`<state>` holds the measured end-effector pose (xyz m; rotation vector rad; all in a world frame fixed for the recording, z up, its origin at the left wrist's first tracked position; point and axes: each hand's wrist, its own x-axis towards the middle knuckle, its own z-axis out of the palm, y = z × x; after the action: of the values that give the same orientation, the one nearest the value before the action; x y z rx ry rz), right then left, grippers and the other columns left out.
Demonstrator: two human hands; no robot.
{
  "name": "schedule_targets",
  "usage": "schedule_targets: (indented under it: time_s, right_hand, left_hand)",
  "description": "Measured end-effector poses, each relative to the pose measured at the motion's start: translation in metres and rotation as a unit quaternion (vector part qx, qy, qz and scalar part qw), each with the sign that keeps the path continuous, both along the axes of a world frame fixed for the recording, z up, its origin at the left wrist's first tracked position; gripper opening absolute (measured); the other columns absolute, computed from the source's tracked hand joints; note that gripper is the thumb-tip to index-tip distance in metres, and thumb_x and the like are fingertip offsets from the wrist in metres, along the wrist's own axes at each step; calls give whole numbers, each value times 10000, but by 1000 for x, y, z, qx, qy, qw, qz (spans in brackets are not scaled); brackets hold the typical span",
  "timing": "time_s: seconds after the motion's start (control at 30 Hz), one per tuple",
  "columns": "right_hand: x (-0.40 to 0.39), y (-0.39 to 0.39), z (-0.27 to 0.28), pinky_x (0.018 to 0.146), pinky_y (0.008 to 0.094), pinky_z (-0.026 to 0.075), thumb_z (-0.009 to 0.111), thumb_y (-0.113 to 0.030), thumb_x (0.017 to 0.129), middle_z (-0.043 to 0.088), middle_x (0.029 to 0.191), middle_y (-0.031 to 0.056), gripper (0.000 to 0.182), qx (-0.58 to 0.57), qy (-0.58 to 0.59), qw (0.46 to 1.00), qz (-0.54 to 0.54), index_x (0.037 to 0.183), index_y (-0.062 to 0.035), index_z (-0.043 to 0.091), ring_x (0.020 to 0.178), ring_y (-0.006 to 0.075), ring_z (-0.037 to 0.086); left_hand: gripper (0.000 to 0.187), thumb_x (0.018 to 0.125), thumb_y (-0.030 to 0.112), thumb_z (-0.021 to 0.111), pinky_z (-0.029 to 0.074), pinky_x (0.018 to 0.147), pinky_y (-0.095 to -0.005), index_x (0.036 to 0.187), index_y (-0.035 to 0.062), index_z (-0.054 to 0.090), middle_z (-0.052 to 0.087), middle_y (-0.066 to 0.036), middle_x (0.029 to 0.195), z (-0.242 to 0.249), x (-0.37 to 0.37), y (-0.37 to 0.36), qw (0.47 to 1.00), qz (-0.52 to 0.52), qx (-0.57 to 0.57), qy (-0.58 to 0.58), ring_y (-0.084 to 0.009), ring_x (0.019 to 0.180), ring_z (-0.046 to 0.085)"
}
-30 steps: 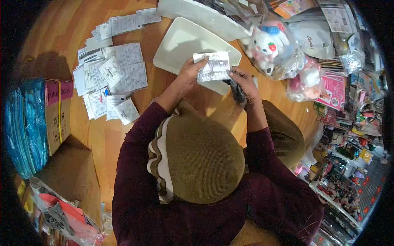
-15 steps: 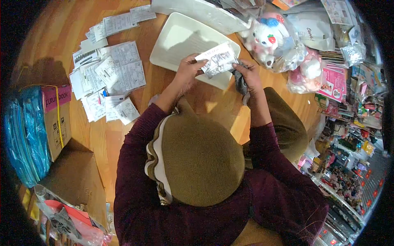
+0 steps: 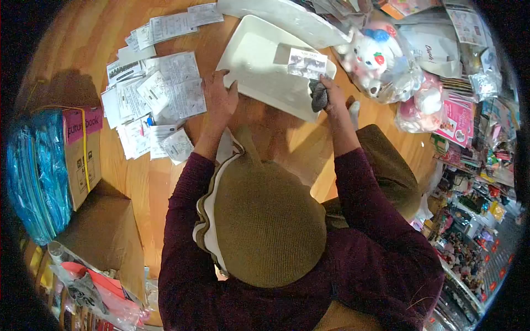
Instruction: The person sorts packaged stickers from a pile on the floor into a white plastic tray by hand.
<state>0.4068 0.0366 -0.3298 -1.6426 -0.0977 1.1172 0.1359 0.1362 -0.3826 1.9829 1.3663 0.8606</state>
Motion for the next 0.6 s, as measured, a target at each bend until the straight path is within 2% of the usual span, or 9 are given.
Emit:
schedule_targets:
  time_s: [0.13,0.17,0.2,0.27,0.3,0.37,0.43,0.53,0.6]
  right_hand:
    - [-23,12,-33,521,349,482,558,-246,809,571,810,123,324,21,86,996,11,987,15,486,642,225,567]
    - [-28,18,-40,521,349,482,558,-246,809,571,810,123,324,22,90,996,12,987,15,486,642,225,567]
    - [-33,24,-45,547,343,488,567,-256,803,573,831,116,320,31,142,989,1,991,-7,492,673,224,570]
    - [-44,34,-55,555,343,494,586,-296,793,575,832,123,346,76,224,971,-15,979,-16,503,692,237,575]
    - [-49,40,-55,555,343,494,586,-296,793,575,832,123,346,76,225,971,-16,979,-16,503,692,237,575]
    - [-55,47,-53,533,340,489,608,-336,774,576,805,126,398,-11,201,977,77,959,2,510,670,238,578]
    - [-53,44,-71,520,332,483,617,-356,764,579,792,123,441,3,190,979,78,963,24,515,644,232,580]
    - [-54,34,-79,519,316,476,610,-344,773,585,776,122,428,-21,121,989,80,961,33,529,626,220,577]
    - [-56,20,-80,539,311,470,625,-337,754,589,756,127,433,-88,-5,988,130,923,54,550,627,216,576]
  left_hand:
    - [380,686,106,607,359,828,-442,1026,-18,492,486,-220,1026,-9,-9,2,999,24,16,41,-393,949,458]
    - [400,683,111,611,352,839,-450,1037,-28,486,482,-231,1035,-24,-10,3,1000,0,-10,0,-400,961,452]
    - [421,680,117,615,345,850,-458,1048,-37,479,477,-242,1043,-27,-11,3,998,-24,-37,-42,-408,973,447]
    - [431,687,123,609,340,863,-454,1061,-43,472,469,-252,1056,-32,-13,-2,996,-45,-74,-34,-410,983,442]
    - [441,694,129,603,336,876,-450,1074,-49,466,461,-263,1068,-33,-13,-5,991,-65,-109,-28,-413,994,438]
    - [433,705,138,595,337,883,-434,1074,-49,467,457,-265,1075,-35,-15,-13,990,-82,-107,-33,-407,1006,434]
    - [425,716,147,586,339,890,-419,1074,-49,467,452,-267,1082,-31,-18,-19,990,-96,-100,-38,-401,1018,430]
    - [428,729,165,579,341,898,-398,1087,-37,459,455,-252,1093,-21,-19,-35,980,-100,-166,-53,-379,1045,421]
    - [441,735,163,574,337,903,-391,1110,-23,439,459,-233,1097,-17,-18,-41,970,-98,-209,-72,-361,1058,415]
